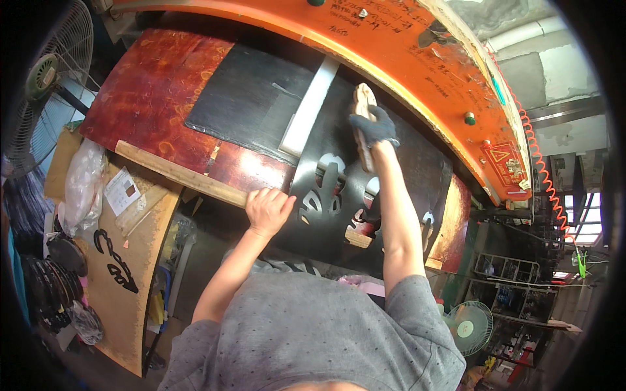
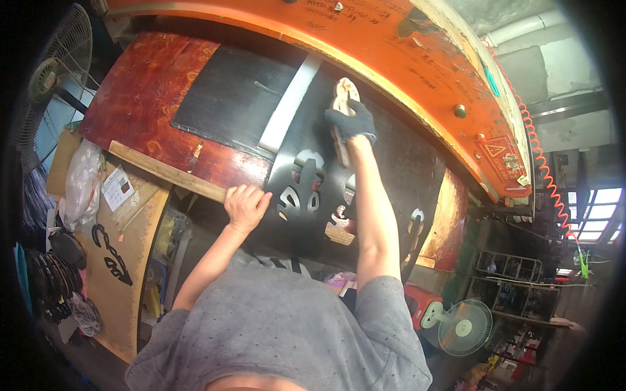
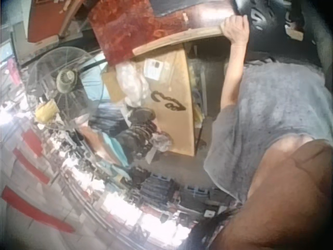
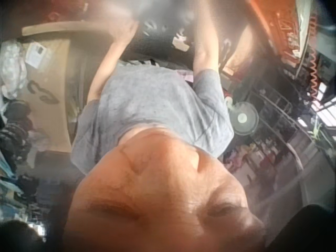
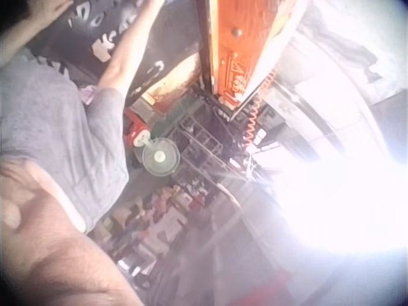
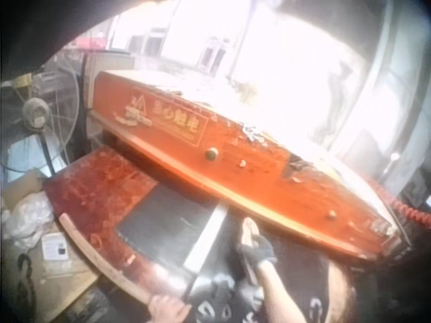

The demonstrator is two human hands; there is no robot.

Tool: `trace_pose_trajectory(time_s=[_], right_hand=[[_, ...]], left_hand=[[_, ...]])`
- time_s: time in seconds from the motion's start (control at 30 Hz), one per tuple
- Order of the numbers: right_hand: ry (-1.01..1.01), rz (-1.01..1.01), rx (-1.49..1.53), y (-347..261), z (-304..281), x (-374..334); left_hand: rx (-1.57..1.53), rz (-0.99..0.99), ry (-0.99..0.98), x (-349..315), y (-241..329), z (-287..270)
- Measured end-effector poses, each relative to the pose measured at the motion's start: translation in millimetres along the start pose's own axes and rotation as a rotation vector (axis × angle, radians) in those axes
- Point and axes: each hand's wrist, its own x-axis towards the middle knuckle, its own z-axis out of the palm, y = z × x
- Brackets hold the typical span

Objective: The person operates a hydraulic die-cutting machine to cut shapes from black material. They place a white board and a black sheet on the machine bed, lower the press, then remove the cut pieces and discard the offcuts.

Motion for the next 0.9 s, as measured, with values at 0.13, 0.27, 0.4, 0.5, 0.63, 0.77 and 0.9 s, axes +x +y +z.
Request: trace_pose_trajectory(time_s=[0.13,0.27,0.4,0.5,0.63,0.77,0.9], right_hand=[[0.133,0.022,-0.373,-27.4,41.3,15.9],[0.124,0.119,-0.425,-43.5,60.2,21.8],[0.103,0.134,-0.462,-47.9,64.8,19.1],[0.118,0.105,-0.499,-44.2,65.4,18.5],[0.08,0.011,-0.46,-27.5,59.9,22.3],[0.023,-0.181,-0.369,-1.3,42.6,24.4],[-0.043,-0.19,-0.334,17.2,32.8,12.9]], left_hand=[[-0.075,0.026,-0.011,3.5,-2.0,-3.9],[-0.105,0.015,-0.038,5.7,-2.6,-4.3],[-0.193,-0.053,-0.07,8.1,0.6,-10.3],[-0.266,-0.181,-0.275,14.0,3.9,-14.5],[-0.579,-0.546,-0.494,38.7,3.4,14.0],[-0.834,-0.586,-0.466,60.2,-1.7,54.1],[-0.593,-0.531,-0.488,69.4,13.8,48.3]])
